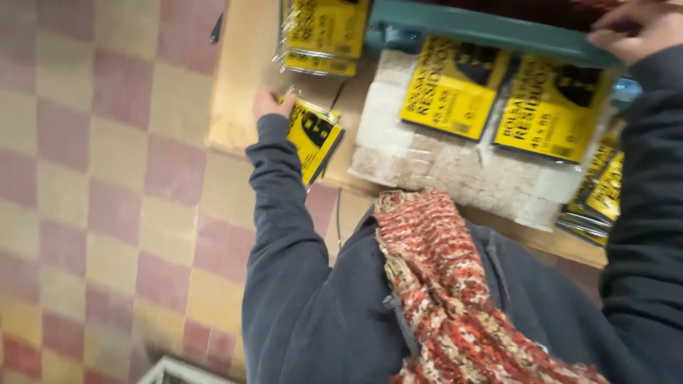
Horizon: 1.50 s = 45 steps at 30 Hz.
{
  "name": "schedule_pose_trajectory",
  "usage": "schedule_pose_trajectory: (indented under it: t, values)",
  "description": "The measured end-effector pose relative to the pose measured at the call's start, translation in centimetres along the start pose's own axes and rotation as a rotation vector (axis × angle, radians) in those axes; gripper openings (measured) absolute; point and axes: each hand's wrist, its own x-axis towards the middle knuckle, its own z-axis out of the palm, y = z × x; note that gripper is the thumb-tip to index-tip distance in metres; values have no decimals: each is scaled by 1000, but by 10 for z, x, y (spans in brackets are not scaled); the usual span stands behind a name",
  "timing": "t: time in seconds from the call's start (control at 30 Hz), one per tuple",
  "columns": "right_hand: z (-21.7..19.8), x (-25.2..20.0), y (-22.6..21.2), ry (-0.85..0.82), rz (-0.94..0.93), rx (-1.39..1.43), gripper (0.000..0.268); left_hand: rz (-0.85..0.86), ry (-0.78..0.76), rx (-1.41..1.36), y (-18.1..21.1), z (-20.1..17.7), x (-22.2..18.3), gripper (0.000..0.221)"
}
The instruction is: The recorder is sealing yellow plastic bags using a heat sealer and organizing them into crates.
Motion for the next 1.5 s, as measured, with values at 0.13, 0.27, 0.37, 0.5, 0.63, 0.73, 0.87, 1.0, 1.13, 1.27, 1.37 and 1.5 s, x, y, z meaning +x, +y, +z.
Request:
schedule_pose_trajectory:
  t: [0.13, 0.27, 0.37, 0.5, 0.63, 0.73, 0.87, 1.0, 1.13, 1.27, 1.37, 1.5]
  values:
    - [-77, -1, -103, 215, 20, 529, 4, -319, -135, 249, 61, -20, 5, 70]
    - [-85, -47, -128, 361, -163, 747, 8, -364, -289, 286, 55, -2, 9, 40]
    - [-45, -88, -131, 289, 79, 639, 23, -161, -88, 436, 90, -8, -13, 24]
    - [8, -89, -106, 289, 460, -319, 61, 434, 136, 15, 214, 4, -39, 26]
    - [42, -85, -79, 232, 596, -282, 79, 598, 49, 9, 312, 52, -72, 59]
    - [65, -81, -73, 264, 694, -8, 69, 389, -16, 112, 339, 73, -62, 71]
    - [61, -90, -114, 331, 695, -36, 49, 254, -239, 183, 314, 95, -45, 49]
    - [68, -112, -124, 518, 653, 127, 40, 337, -397, -390, 291, 84, -61, 38]
    - [96, -135, -116, 698, 381, 232, 38, 271, -748, -1053, 293, 53, -93, 43]
    - [136, -145, -133, 638, 477, 654, 27, 183, -803, -1117, 322, 73, -124, 41]
    - [145, -149, -149, 650, 420, 1075, 28, 173, -646, -955, 334, 113, -153, 38]
    - [108, -169, -161, 623, 472, 902, 49, 362, -543, -753, 349, 127, -180, 32]
